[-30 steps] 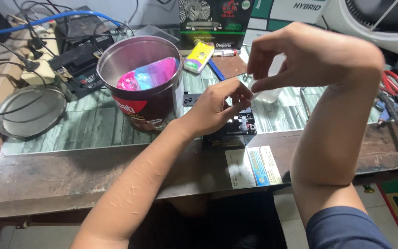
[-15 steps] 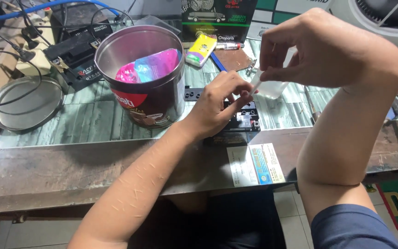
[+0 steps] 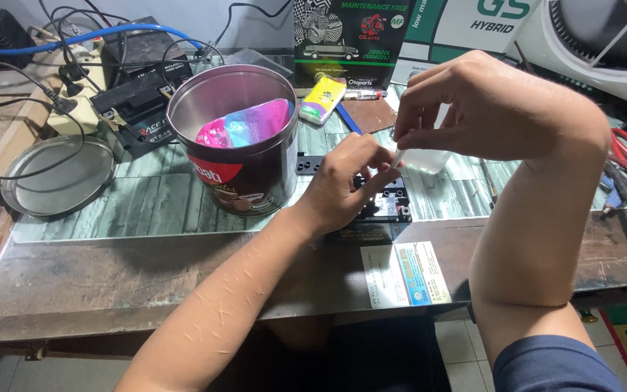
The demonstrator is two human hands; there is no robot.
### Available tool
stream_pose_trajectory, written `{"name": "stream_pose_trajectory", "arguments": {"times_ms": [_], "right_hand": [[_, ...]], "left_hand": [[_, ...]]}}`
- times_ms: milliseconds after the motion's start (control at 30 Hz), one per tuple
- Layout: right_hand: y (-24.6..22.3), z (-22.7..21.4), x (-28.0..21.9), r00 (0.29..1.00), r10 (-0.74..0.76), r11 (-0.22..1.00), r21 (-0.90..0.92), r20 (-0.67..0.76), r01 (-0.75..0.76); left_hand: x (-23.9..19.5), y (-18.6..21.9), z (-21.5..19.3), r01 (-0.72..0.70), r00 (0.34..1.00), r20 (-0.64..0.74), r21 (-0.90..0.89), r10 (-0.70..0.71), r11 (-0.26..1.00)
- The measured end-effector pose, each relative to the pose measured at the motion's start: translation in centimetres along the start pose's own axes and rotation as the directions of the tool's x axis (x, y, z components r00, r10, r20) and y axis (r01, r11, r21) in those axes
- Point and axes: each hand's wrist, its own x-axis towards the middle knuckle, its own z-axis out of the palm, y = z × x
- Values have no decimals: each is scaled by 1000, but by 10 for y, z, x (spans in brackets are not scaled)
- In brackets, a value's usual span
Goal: Placing a cover on a lead-acid battery and filling its cells with electrolyte using a syringe.
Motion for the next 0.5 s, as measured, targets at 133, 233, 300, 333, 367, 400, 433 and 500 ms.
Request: {"name": "stream_pose_trajectory", "arguments": {"times_ms": [133,233,300,333,367,400,433,500], "right_hand": [[-2,0,1,999,1,1000,-6,-37,-1],[-1,-1,2,998,-48,998,30,-34,49],[-5,-1,4,1000,17,1000,19,-2,-17],[-6,-1,5,1000,15,1000,18,-1,-15],[-8,0,6,1000,13,1000,12,0,-13],[-9,1,7,1000,11,1000,6,0,-11],[-10,1,7,1000,11,1000,7,3,-11],[-11,1,7,1000,21,1000,-15,2,-21]], "left_hand": [[-2,3,-3,11,1000,-24,-40,-11,999],[-1,4,-2,-5,998,-57,-54,2,999],[-1,5,-2,21,997,-76,-69,-26,997],[0,5,-2,21,997,-78,-68,-26,997],[0,4,-2,45,996,-68,-66,-50,997],[-1,4,-2,70,996,-58,-64,-73,996],[-1,4,-2,72,995,-59,-65,-76,995],[0,3,-1,70,996,-49,-33,-72,997]]}}
